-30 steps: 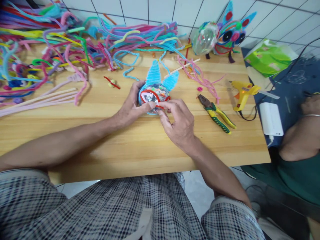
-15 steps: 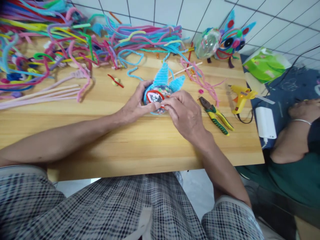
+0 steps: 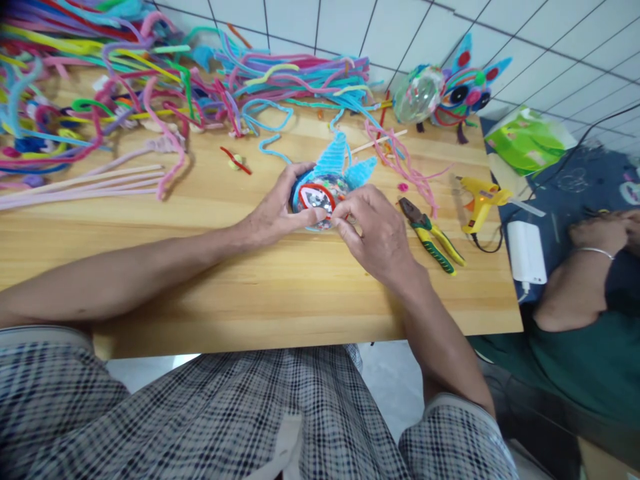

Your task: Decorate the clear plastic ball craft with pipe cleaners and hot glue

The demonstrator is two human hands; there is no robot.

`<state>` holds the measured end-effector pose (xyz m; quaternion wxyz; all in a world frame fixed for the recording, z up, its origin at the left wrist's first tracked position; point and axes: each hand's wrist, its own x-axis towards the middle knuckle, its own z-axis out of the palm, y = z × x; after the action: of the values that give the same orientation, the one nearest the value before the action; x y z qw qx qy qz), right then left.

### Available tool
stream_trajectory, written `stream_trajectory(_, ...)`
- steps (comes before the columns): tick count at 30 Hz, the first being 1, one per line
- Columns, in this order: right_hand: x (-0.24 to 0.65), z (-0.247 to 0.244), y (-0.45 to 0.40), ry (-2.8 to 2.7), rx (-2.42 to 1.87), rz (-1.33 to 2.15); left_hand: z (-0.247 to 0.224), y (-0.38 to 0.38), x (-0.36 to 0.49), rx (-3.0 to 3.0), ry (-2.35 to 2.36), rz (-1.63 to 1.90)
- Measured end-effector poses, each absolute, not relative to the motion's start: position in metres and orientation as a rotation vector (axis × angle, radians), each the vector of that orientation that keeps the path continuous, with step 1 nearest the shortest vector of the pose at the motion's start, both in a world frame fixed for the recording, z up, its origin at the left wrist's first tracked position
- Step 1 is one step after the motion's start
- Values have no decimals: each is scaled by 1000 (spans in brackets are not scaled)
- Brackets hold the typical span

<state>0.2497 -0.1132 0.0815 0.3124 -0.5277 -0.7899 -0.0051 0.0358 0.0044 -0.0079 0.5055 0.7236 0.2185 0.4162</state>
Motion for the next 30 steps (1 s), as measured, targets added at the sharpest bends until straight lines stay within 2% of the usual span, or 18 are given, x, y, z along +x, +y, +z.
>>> stream_trajectory(8,245,86,-110,-1995,-1437,121,-6,6,39,1765,514,1025)
stream_trajectory(18,231,76,-130,-1861,-1401,-180,-5,4,34,1696,526,989)
stream_trajectory(30,224,63,-135,-1902,-1329,-226,-2,2,33,1689,533,969)
